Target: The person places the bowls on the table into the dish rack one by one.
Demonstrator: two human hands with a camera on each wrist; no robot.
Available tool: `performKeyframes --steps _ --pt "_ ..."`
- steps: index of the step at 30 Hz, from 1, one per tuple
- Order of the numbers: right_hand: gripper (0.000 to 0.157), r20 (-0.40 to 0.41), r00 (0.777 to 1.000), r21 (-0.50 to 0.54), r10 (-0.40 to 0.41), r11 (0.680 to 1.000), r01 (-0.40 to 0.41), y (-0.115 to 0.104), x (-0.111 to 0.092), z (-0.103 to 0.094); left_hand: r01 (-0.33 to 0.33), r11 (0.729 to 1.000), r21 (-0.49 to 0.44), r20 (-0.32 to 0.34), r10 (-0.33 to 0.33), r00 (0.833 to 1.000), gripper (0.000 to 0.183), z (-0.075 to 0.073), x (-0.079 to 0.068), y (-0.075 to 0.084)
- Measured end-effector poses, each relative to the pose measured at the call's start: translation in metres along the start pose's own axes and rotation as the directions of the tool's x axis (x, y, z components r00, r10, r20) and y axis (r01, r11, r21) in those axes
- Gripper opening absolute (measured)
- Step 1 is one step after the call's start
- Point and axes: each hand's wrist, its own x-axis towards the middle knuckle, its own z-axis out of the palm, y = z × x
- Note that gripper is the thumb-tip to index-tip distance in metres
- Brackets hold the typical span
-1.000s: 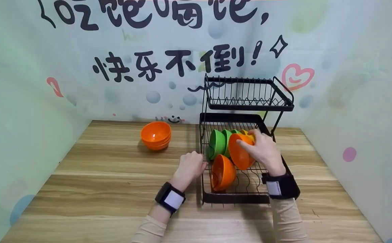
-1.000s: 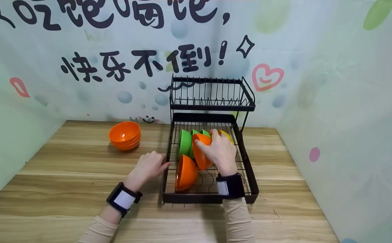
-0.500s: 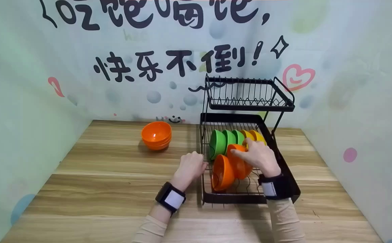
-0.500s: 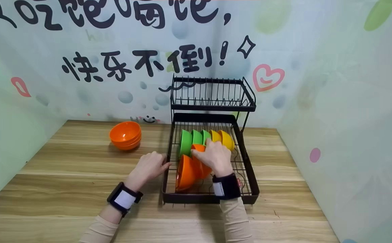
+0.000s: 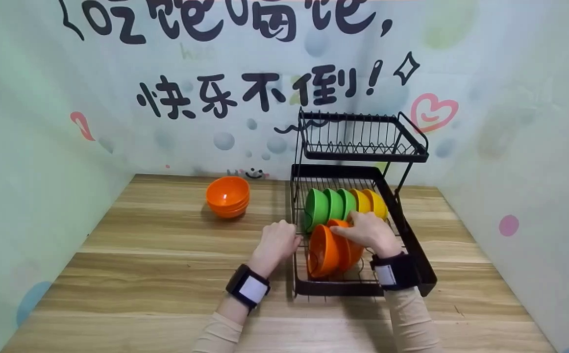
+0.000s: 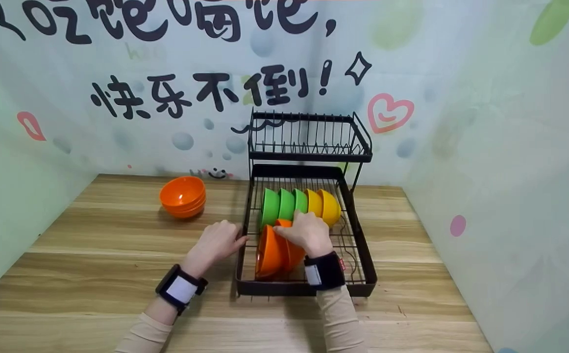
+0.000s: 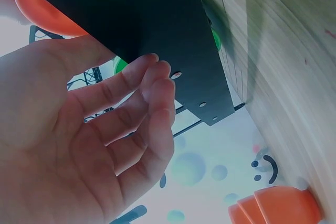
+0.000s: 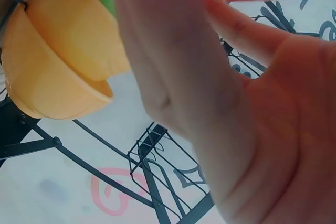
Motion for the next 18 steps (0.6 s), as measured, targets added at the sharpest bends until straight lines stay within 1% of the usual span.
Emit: performKeyframes --steps 4,7,18 --pt "0.051 0.025 1.0 -0.003 -0.004 1.0 0.004 0.001 0.0013 0.0009 0.006 1.0 -0.003 0.01 -0.006 1.0 0.03 0.0001 0.0007 0.0003" --pt "0.05 0.05 0.999 -0.004 -0.001 1.0 0.002 0.0018 0.0021 0.0019 0.008 1.0 -0.003 0.013 -0.008 1.0 0.029 0.0006 0.001 0.0002" --pt "0.042 0.091 0.996 0.024 -0.007 1.0 0.005 0.0037 0.0028 0.0028 -0.003 1.0 -0.001 -0.015 0.003 1.0 0.027 0.0035 0.0008 -0.0007"
